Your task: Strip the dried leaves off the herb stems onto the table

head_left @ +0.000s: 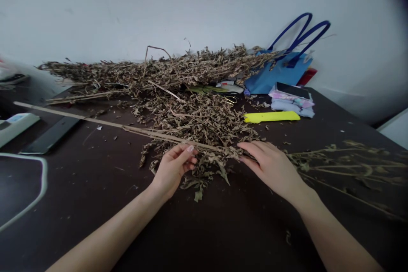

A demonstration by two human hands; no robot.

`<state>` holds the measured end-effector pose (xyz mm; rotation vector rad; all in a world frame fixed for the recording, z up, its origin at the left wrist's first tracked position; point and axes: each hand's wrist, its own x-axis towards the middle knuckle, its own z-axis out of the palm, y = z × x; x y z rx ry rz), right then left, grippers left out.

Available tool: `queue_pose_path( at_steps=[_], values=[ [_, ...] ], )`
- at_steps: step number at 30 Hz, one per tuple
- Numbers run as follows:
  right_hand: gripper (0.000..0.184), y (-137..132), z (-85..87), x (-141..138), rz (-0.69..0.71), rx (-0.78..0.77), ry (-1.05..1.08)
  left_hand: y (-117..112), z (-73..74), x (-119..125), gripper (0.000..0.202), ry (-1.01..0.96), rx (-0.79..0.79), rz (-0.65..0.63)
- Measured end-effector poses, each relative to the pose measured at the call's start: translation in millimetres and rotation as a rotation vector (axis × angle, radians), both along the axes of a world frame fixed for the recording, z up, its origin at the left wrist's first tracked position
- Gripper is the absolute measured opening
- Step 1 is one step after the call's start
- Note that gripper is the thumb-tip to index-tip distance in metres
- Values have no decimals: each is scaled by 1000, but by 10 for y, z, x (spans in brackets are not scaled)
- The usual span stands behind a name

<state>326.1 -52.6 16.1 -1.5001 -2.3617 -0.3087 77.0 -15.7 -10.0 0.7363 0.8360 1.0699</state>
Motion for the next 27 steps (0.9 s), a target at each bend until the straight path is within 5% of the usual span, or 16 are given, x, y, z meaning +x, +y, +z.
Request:
queue_pose_path(
  at_steps=[27],
  values=[
    [25, 94, -95, 67, -43, 5, -14, -161, -47, 126, 15, -94, -5, 33]
  ],
)
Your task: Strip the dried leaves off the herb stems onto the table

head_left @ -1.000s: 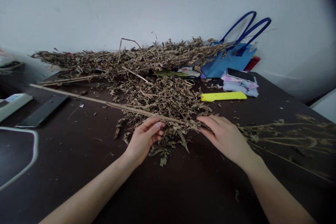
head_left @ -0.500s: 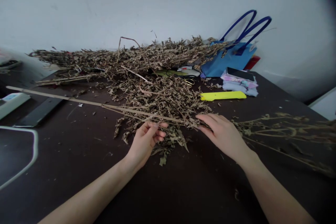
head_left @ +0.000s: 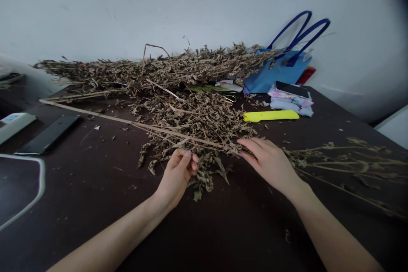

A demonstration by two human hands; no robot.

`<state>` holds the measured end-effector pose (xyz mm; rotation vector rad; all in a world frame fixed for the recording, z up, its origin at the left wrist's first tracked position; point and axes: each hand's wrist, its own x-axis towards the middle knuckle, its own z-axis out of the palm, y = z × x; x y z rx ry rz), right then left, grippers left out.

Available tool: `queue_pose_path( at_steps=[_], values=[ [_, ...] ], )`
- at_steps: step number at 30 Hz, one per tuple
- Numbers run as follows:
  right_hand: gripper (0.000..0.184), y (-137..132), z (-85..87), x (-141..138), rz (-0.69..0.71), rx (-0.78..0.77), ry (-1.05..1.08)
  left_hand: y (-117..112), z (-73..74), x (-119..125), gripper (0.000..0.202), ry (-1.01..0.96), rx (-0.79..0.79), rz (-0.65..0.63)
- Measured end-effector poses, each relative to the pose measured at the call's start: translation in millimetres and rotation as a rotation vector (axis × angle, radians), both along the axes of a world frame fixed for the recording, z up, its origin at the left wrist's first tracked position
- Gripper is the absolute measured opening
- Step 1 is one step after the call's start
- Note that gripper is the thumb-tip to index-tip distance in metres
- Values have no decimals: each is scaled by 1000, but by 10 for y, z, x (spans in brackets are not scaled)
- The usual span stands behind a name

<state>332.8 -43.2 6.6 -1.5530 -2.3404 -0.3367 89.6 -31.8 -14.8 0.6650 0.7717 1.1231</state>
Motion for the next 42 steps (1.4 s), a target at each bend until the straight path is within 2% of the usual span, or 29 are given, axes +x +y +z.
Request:
queue_pose_path(
  at_steps=[9, 13, 17, 23, 30, 38, 42],
  values=[
    [25, 2, 4, 15, 3, 24, -8, -2, 8, -20, 19, 123, 20, -12],
    [28, -5, 22, 7, 2, -17, -62, -12, -11, -6, 17, 67, -20, -41],
    [34, -14, 56, -14, 13, -27, -81, 6, -38, -1, 18, 15, -41, -18],
    [49, -17, 82, -40, 89, -110, -92, 34, -57, -15, 19, -27, -84, -34],
    [47, -29, 45, -41, 133, -166, -89, 42, -47, -19, 16, -42, -86, -83],
    [59, -66, 56, -125, 191, -203, -23, 35, -67, -12, 18, 26, -64, -83],
    [53, -85, 45, -228, 232, -173, 31, 38, -74, -13, 18, 34, -59, -69]
  ],
)
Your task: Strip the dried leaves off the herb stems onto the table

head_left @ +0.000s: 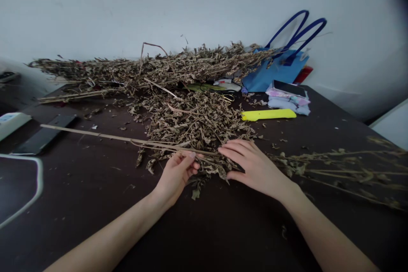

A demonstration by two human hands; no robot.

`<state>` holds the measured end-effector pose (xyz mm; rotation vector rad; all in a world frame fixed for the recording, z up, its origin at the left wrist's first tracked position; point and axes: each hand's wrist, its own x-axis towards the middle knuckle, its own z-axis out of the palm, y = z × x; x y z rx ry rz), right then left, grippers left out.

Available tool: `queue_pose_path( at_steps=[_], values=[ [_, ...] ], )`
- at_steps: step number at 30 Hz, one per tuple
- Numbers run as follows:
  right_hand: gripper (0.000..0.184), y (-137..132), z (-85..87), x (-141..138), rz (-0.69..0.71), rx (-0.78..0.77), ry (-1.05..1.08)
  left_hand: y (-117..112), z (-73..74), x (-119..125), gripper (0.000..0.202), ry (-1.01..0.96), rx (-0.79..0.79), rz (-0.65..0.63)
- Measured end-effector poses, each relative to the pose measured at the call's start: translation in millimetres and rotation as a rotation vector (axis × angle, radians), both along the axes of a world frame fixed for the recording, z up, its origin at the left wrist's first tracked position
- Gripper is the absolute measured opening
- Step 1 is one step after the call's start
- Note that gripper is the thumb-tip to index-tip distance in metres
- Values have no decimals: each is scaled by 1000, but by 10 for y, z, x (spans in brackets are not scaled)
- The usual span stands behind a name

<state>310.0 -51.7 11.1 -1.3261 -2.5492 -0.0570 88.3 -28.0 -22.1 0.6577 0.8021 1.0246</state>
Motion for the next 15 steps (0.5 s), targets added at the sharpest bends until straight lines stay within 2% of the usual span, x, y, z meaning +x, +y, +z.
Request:
queue_pose_path(
  at_steps=[7, 15],
  values=[
    [40, -40, -37, -181, 123, 58, 107, -9, 1, -2, 23, 43, 7, -7],
    [22, -91, -122, -283, 102, 96, 235, -30, 31, -1, 25, 63, -25, -13]
  ],
)
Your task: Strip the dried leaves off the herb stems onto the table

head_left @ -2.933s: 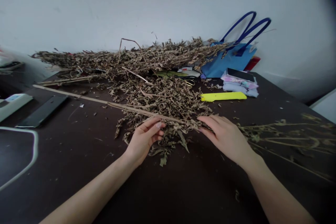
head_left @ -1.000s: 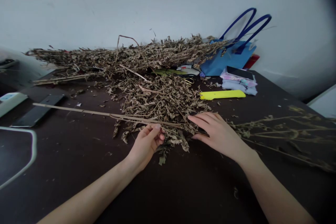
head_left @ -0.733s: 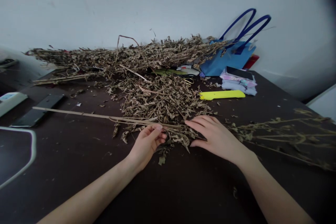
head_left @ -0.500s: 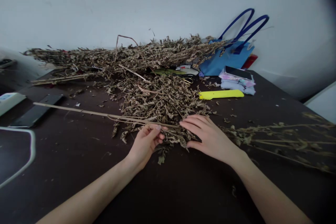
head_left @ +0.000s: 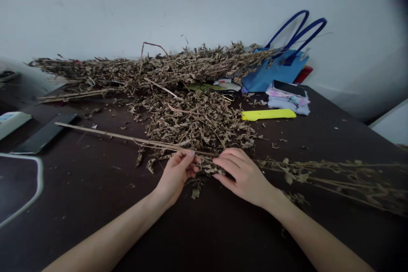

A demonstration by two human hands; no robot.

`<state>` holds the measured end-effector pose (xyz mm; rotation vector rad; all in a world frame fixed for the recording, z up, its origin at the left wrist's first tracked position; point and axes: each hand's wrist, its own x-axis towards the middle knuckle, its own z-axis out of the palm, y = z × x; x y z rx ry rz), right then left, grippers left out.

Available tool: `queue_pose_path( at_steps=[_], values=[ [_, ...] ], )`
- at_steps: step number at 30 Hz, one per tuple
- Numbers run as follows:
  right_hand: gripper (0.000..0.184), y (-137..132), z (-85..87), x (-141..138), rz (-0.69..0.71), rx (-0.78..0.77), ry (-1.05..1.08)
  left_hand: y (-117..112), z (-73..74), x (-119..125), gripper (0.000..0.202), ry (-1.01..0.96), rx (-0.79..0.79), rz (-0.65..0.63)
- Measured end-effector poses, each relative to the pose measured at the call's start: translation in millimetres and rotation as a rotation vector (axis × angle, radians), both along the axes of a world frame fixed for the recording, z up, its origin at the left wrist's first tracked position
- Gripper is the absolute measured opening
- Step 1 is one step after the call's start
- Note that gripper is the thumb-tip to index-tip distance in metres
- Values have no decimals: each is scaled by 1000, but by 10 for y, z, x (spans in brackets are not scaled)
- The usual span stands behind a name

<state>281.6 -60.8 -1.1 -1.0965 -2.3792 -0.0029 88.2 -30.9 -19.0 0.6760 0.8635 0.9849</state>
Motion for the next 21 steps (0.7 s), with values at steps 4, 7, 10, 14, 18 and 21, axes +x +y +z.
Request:
queue_pose_path(
  at_steps=[4, 7, 10, 14, 18, 21],
  values=[
    [18, -2, -22, -30, -26, 36, 17, -1, -9, 4, 31, 35, 35, -30],
    [19, -1, -21, -44, -19, 39, 11, 7, -27, -1, 32, 66, 58, -40],
    [22, 1, -34, -52, -8, 41, 14, 11, -24, -5, 32, 87, 65, -45],
    [21, 9, -76, -47, 2, 73, 24, 6, -1, -9, 33, 97, 46, -40],
    [22, 16, -98, -38, 13, 92, 42, 7, -9, -20, 30, 63, -1, -47],
    [22, 15, -93, -42, 22, 104, 53, 13, -32, -31, 26, 35, -54, -40]
  ],
)
